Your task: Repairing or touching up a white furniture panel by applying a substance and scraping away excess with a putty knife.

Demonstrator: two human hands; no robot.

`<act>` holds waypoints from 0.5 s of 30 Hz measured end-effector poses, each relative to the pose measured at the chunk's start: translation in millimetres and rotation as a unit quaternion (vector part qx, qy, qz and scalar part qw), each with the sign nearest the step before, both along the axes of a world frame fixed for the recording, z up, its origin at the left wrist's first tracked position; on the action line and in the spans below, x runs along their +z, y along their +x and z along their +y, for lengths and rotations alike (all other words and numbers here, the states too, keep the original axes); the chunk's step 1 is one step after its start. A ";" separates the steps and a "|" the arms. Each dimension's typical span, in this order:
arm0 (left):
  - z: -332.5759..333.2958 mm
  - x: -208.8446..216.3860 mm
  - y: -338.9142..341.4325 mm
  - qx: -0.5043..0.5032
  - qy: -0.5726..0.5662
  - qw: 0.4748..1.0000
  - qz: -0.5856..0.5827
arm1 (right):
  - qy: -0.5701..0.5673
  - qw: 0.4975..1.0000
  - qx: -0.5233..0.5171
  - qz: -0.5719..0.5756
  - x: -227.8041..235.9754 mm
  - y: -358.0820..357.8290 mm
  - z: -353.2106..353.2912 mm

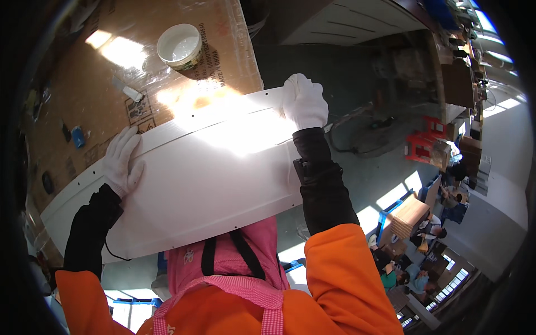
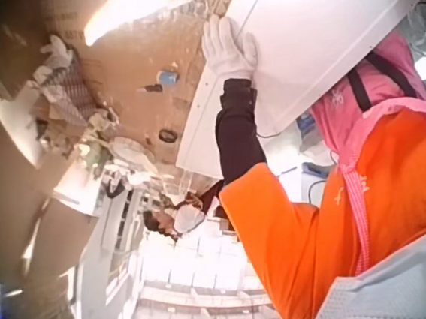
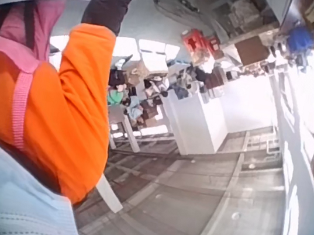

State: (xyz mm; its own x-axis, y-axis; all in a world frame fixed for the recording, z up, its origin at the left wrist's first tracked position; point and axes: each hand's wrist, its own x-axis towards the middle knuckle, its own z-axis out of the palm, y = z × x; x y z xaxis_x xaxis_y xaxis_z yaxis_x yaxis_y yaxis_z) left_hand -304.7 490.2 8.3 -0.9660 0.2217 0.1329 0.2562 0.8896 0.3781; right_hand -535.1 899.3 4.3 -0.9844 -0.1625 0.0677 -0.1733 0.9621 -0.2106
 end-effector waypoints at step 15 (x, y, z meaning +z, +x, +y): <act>1.7 -9.4 0.5 0.012 -0.002 1.000 0.005 | -0.038 0.988 0.150 -0.013 24.6 58.4 27.1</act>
State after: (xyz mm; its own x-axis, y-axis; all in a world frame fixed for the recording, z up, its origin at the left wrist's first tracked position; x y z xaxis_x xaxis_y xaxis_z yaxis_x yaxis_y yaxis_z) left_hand -304.1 491.9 -1.0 -0.9698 0.1986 0.1414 0.2380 0.8968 0.3730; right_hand -476.7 926.4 28.9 -0.8942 -0.4426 0.0664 -0.4418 0.8493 -0.2891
